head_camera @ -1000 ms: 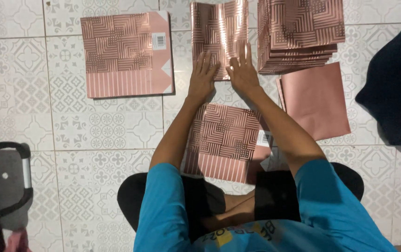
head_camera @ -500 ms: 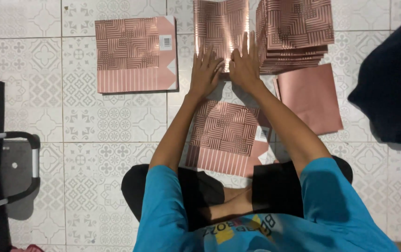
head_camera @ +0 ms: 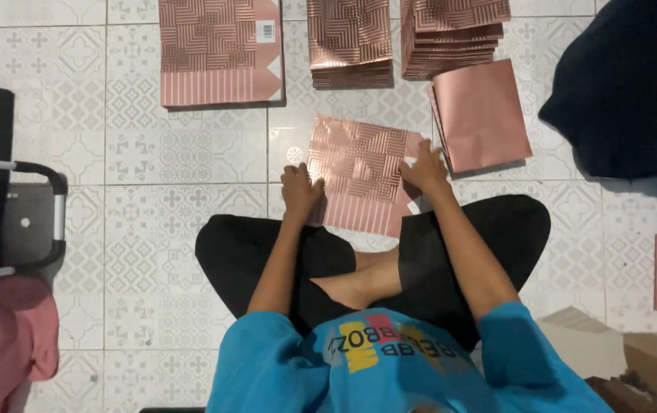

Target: Assembling paper gift boxes by folding flat-packed sheets into 3D shapes while sitting on the floor.

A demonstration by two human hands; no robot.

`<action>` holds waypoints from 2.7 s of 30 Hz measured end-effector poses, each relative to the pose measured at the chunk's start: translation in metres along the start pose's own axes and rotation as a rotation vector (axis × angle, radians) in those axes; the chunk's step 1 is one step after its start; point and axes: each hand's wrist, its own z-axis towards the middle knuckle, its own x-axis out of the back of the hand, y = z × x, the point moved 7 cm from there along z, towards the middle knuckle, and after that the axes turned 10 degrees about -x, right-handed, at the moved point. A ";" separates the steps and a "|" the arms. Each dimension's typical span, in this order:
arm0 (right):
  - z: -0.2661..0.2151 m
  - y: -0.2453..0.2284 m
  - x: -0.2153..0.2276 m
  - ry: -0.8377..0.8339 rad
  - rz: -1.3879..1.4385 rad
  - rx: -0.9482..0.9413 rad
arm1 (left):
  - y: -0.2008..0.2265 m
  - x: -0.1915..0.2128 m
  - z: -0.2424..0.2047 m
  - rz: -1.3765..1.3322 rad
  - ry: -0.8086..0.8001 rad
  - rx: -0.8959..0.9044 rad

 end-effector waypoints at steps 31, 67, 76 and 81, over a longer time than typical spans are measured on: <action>-0.084 0.012 0.055 0.171 1.079 0.329 | 0.008 0.084 -0.051 -0.923 0.360 0.203; -0.094 -0.015 0.024 0.137 0.719 0.497 | 0.066 0.083 -0.050 -0.577 0.200 -0.301; -0.068 0.000 0.020 -0.023 0.631 0.320 | 0.004 0.046 -0.049 -1.017 -0.117 0.495; -0.083 -0.013 0.046 -0.150 0.678 0.365 | 0.008 0.066 -0.050 -1.293 -0.142 0.462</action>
